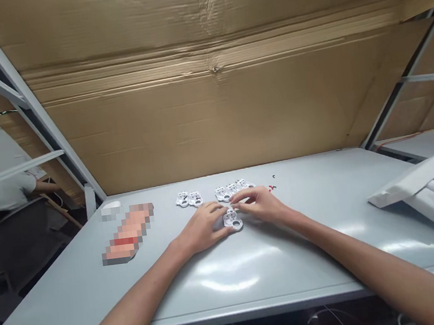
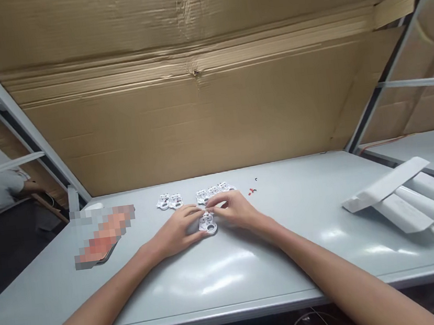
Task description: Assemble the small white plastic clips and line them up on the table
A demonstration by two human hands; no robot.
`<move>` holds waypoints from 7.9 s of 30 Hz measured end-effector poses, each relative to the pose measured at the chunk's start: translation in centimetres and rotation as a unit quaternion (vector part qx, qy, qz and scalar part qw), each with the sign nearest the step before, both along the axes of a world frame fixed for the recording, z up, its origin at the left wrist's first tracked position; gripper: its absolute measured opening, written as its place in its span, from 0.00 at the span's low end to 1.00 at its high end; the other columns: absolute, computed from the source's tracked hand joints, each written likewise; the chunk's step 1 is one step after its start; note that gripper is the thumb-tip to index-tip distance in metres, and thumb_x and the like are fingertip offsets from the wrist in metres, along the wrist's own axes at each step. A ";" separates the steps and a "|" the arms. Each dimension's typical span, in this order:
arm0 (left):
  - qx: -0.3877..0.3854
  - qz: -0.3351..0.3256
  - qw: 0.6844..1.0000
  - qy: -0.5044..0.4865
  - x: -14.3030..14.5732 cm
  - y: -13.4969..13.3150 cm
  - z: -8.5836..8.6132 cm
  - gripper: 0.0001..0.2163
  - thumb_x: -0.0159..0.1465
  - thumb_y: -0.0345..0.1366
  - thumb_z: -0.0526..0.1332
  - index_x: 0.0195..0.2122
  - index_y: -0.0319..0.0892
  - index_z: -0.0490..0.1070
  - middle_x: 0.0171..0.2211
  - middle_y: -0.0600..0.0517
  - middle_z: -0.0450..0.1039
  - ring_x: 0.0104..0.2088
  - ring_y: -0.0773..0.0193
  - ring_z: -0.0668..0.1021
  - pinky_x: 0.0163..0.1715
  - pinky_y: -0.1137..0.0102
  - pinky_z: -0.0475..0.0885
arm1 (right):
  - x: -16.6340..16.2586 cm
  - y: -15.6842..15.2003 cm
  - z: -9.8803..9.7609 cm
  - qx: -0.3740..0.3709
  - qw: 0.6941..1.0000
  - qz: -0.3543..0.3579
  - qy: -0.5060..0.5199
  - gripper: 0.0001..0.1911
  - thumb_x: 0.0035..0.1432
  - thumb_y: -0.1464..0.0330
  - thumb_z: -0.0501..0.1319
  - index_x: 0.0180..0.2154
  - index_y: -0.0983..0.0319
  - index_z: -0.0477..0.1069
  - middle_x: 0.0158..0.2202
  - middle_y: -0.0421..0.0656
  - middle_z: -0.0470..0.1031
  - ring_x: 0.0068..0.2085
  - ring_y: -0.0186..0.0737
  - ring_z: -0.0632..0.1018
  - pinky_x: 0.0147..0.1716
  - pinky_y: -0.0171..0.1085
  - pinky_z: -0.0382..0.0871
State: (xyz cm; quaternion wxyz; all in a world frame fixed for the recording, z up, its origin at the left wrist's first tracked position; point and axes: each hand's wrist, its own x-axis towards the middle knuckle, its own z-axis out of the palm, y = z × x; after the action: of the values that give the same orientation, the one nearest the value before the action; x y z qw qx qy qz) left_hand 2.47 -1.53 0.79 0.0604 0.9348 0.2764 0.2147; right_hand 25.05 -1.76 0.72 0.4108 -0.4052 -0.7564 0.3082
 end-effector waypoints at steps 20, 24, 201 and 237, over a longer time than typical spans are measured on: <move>-0.005 0.007 1.000 0.001 -0.5 0.4 0.0 0.12 0.66 0.42 0.63 0.49 0.44 0.73 0.50 0.45 0.72 0.52 0.52 0.73 0.51 0.60 0.70 | -0.2 0.1 -1.5 0.150 0.975 0.043 -0.157 0.09 0.59 0.72 0.62 0.37 0.57 0.81 0.51 0.48 0.74 0.50 0.48 0.76 0.50 0.48 0.71; 0.006 0.006 1.000 0.002 -0.7 0.5 0.0 0.12 0.67 0.43 0.62 0.48 0.44 0.73 0.48 0.45 0.73 0.50 0.53 0.73 0.49 0.61 0.70 | 0.3 -0.1 -1.2 0.153 0.967 0.063 -0.192 0.13 0.60 0.72 0.60 0.42 0.56 0.80 0.54 0.48 0.73 0.53 0.49 0.75 0.52 0.49 0.69; 0.026 -0.042 0.996 0.074 -1.3 -0.5 1.6 0.12 0.69 0.37 0.55 0.49 0.45 0.75 0.52 0.45 0.73 0.56 0.50 0.73 0.57 0.55 0.66 | 0.4 0.2 -0.6 0.192 0.936 -0.007 -0.295 0.10 0.65 0.71 0.56 0.36 0.61 0.76 0.35 0.48 0.78 0.36 0.43 0.76 0.35 0.39 0.66; 0.032 -0.051 0.997 0.051 -1.1 -0.5 1.3 0.11 0.70 0.34 0.54 0.47 0.45 0.75 0.49 0.46 0.74 0.52 0.53 0.74 0.56 0.57 0.67 | 1.3 -0.1 0.3 0.192 0.943 0.074 -0.261 0.14 0.63 0.74 0.55 0.46 0.59 0.76 0.48 0.49 0.76 0.48 0.46 0.76 0.46 0.45 0.72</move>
State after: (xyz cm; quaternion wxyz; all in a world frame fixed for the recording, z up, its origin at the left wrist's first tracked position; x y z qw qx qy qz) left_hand 1.41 -1.99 2.10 0.0269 0.9589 0.2241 0.1721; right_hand 26.34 -1.83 1.04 0.2456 -0.3279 -0.9096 0.0698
